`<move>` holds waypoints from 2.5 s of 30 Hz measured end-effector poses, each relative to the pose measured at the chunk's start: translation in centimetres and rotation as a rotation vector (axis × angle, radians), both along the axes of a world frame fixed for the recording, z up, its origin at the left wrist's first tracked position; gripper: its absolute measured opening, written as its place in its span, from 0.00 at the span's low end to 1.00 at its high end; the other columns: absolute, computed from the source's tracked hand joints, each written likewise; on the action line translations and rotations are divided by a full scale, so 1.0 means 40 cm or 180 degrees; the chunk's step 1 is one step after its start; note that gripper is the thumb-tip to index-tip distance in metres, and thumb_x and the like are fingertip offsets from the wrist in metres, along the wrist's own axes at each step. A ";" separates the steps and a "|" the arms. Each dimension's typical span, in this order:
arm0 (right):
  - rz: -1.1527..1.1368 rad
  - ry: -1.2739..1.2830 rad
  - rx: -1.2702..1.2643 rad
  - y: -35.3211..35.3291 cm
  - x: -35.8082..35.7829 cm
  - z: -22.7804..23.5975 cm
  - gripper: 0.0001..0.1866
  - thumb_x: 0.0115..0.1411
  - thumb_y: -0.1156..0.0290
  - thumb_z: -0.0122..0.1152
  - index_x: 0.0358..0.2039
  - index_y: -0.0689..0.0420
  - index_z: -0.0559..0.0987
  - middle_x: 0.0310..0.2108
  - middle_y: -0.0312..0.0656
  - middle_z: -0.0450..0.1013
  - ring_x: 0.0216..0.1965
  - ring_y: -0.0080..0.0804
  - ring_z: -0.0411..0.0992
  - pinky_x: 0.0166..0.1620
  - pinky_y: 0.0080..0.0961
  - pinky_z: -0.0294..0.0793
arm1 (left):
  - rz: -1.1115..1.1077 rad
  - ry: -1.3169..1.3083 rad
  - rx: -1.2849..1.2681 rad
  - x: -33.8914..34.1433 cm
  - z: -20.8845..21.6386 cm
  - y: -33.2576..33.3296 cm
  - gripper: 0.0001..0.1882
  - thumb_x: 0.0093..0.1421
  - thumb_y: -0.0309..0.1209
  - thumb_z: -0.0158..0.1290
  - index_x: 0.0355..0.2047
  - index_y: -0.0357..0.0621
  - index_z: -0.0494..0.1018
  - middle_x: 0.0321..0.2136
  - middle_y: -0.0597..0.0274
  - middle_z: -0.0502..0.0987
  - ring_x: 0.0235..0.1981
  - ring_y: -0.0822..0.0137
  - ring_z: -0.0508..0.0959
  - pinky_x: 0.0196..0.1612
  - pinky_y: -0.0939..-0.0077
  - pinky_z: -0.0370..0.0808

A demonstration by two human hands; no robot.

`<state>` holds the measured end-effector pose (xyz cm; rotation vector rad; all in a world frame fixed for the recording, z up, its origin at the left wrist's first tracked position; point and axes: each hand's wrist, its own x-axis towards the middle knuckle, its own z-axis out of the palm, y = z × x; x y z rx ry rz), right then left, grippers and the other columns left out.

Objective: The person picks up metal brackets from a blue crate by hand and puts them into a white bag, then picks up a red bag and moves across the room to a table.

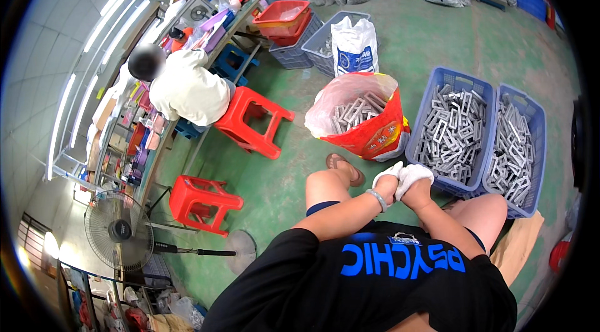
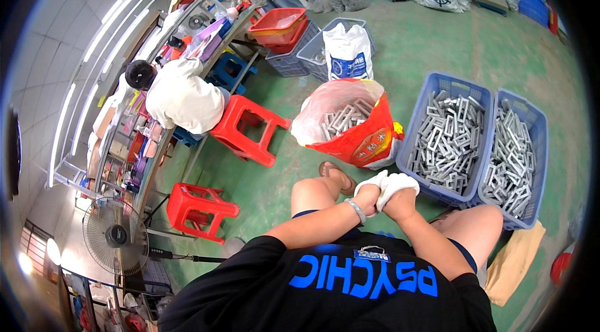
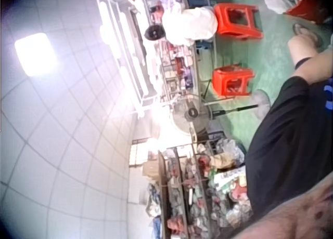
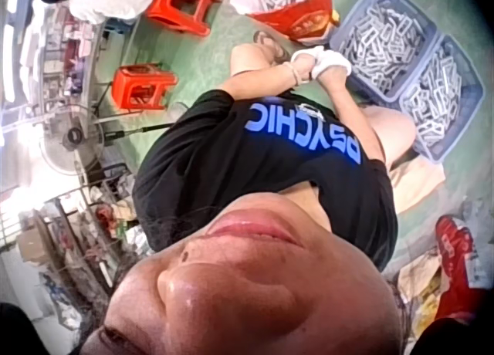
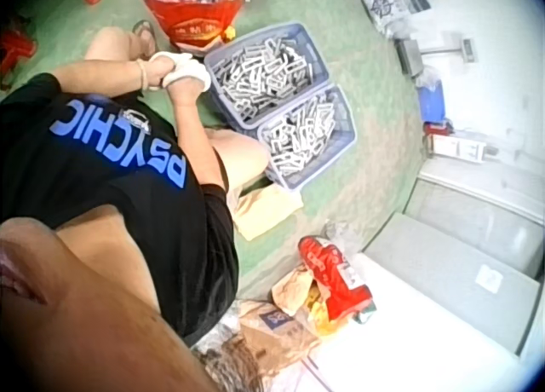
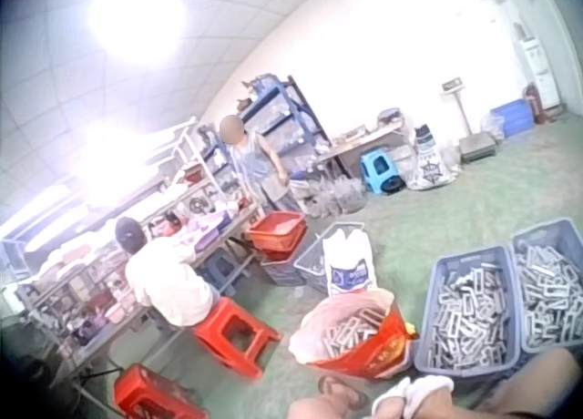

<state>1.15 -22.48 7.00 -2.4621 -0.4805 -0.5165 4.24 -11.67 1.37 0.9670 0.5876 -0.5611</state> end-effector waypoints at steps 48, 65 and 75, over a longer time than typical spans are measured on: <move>0.0490 0.0133 0.0599 0.023 0.022 0.086 0.09 0.43 0.66 0.58 0.24 0.56 0.78 0.23 0.48 0.73 0.27 0.47 0.73 0.30 0.36 0.71 | -0.0732 -0.0506 -0.0404 0.037 0.129 0.047 0.13 0.58 0.42 0.53 0.39 0.50 0.74 0.35 0.62 0.78 0.36 0.67 0.78 0.41 0.69 0.74; -0.0031 0.0509 0.0066 0.023 0.013 0.052 0.10 0.41 0.63 0.59 0.21 0.57 0.77 0.20 0.48 0.73 0.23 0.48 0.72 0.27 0.39 0.69 | 0.0130 -0.0338 -0.0383 0.004 0.186 0.000 0.11 0.59 0.38 0.52 0.40 0.50 0.70 0.32 0.63 0.74 0.32 0.67 0.75 0.36 0.67 0.72; 0.0679 0.1530 0.2319 0.030 -0.013 0.044 0.12 0.50 0.67 0.55 0.31 0.62 0.77 0.23 0.44 0.75 0.24 0.29 0.72 0.29 0.25 0.70 | 0.0543 -0.0725 -0.0290 0.063 0.143 0.057 0.16 0.57 0.36 0.56 0.44 0.54 0.67 0.31 0.67 0.73 0.25 0.71 0.70 0.24 0.75 0.68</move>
